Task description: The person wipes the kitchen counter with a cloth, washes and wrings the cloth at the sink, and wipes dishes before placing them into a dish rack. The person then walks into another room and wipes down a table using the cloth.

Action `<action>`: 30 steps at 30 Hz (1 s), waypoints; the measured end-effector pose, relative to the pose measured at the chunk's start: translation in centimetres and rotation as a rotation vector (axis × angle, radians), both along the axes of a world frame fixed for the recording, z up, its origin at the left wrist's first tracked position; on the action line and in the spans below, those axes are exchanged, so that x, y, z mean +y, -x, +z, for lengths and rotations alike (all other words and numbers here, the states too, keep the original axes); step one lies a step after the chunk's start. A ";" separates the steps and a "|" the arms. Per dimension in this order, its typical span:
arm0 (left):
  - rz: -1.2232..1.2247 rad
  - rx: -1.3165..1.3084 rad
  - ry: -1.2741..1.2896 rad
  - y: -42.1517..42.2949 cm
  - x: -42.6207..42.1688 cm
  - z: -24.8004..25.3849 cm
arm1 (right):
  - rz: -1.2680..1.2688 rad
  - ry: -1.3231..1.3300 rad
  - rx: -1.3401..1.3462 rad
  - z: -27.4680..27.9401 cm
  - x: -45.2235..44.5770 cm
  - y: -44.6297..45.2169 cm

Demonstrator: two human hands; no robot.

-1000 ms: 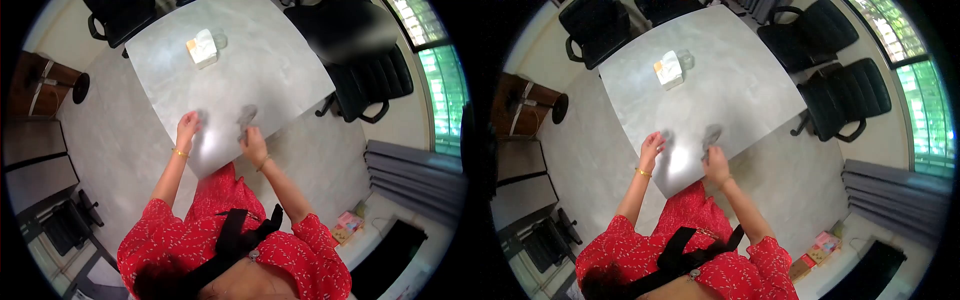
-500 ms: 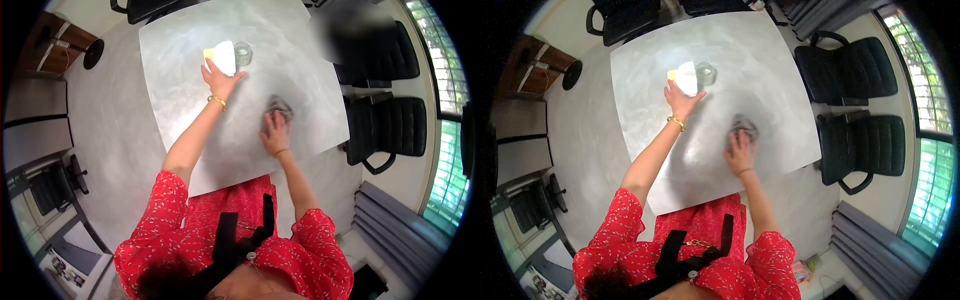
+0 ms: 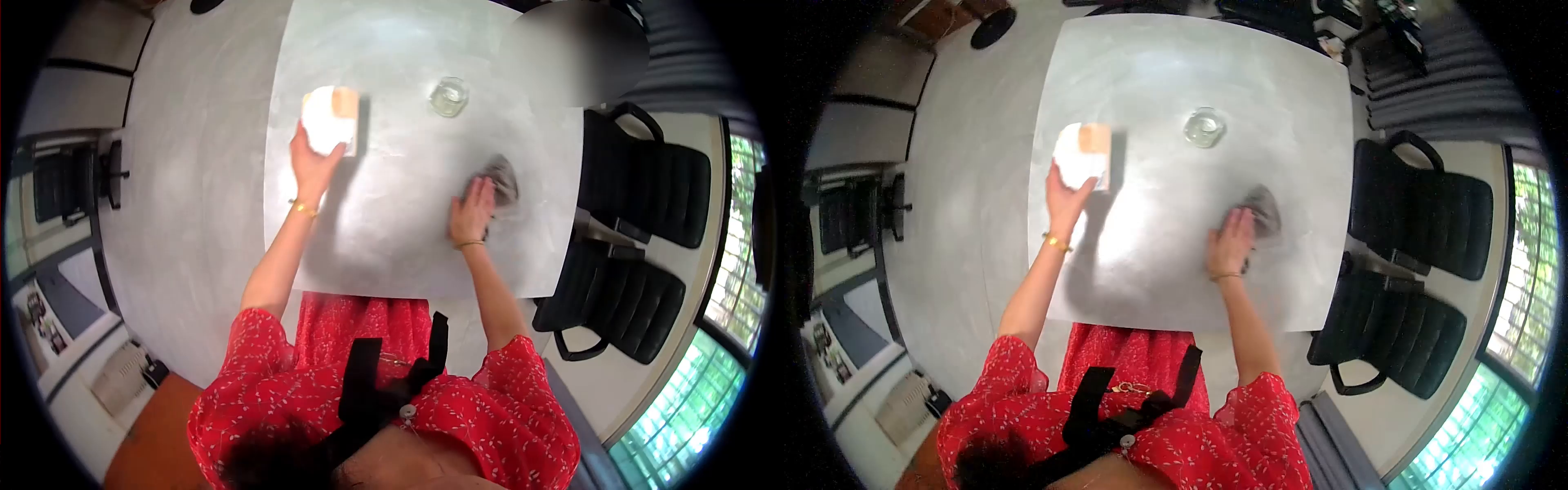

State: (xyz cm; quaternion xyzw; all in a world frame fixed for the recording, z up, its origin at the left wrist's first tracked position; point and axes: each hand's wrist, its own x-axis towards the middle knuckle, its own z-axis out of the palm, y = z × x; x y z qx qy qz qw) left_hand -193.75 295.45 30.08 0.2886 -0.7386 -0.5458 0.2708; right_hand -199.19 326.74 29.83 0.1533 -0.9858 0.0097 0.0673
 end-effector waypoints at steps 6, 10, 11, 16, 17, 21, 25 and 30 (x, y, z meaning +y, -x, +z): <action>0.185 0.015 -0.237 -12.3 -5.1 0.4 | 0.488 0.183 -0.186 -3.1 -17.0 4.5; 0.267 -0.080 -0.223 -15.6 -5.9 1.7 | 0.675 0.185 -0.167 -6.6 -24.9 8.6; 0.284 -0.127 -0.202 -15.8 -5.5 2.0 | 0.736 0.147 -0.168 -6.8 -25.8 7.7; 0.229 -0.151 -0.192 -15.5 -6.8 1.7 | 1.207 -0.124 -0.377 -4.6 -25.0 -8.9; 0.213 -0.107 -0.184 -15.1 -6.9 1.1 | 1.267 -0.122 -0.521 -4.3 -23.3 -11.9; 0.099 -0.040 -0.116 -13.9 -8.2 -0.3 | 1.239 0.100 -0.685 -3.2 -16.6 -18.7; -0.055 -0.076 0.151 -5.4 -3.0 -0.5 | 0.968 0.037 -0.665 -1.3 -7.6 -14.4; -0.160 -0.049 0.290 3.0 -1.2 0.5 | 0.581 -0.023 -0.523 0.1 -4.0 -11.6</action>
